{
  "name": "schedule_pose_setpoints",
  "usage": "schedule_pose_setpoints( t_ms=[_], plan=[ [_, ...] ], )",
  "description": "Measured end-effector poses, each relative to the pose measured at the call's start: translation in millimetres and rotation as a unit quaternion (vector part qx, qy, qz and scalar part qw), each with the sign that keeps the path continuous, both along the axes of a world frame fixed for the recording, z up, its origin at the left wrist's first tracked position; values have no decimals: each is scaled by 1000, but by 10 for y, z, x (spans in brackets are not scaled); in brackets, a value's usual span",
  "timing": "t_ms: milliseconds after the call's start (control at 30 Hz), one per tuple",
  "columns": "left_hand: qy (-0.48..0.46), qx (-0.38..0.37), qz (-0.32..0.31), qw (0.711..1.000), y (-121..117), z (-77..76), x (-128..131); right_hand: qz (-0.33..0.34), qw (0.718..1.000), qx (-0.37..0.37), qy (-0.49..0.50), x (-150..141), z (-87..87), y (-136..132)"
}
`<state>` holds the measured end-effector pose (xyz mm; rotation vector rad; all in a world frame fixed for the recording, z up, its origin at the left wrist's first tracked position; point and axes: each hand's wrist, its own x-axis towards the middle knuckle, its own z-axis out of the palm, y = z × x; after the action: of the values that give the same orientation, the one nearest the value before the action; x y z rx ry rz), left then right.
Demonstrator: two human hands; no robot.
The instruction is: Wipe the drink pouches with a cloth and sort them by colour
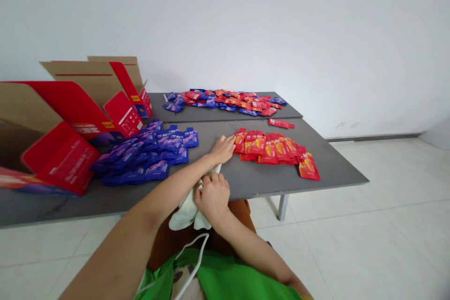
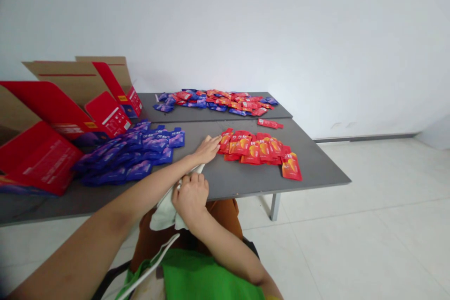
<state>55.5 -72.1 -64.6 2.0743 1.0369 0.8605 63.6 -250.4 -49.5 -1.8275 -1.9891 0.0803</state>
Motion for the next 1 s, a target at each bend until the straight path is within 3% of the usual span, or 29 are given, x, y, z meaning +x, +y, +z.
schedule_pose_setpoints(
  t_ms=[200,467,733,1000],
  plan=[
    [55,40,36,997,-13,57,217,1,1000,-9,-20,8,-19,2],
    [179,65,23,981,433,100,468,8,1000,-6,-16,29,-15,10],
    [132,91,12,987,529,36,498,12,1000,-14,6,73,-27,34],
    [28,-3,202,979,609,43,371,7,998,-31,45,143,26,74]
  ],
)
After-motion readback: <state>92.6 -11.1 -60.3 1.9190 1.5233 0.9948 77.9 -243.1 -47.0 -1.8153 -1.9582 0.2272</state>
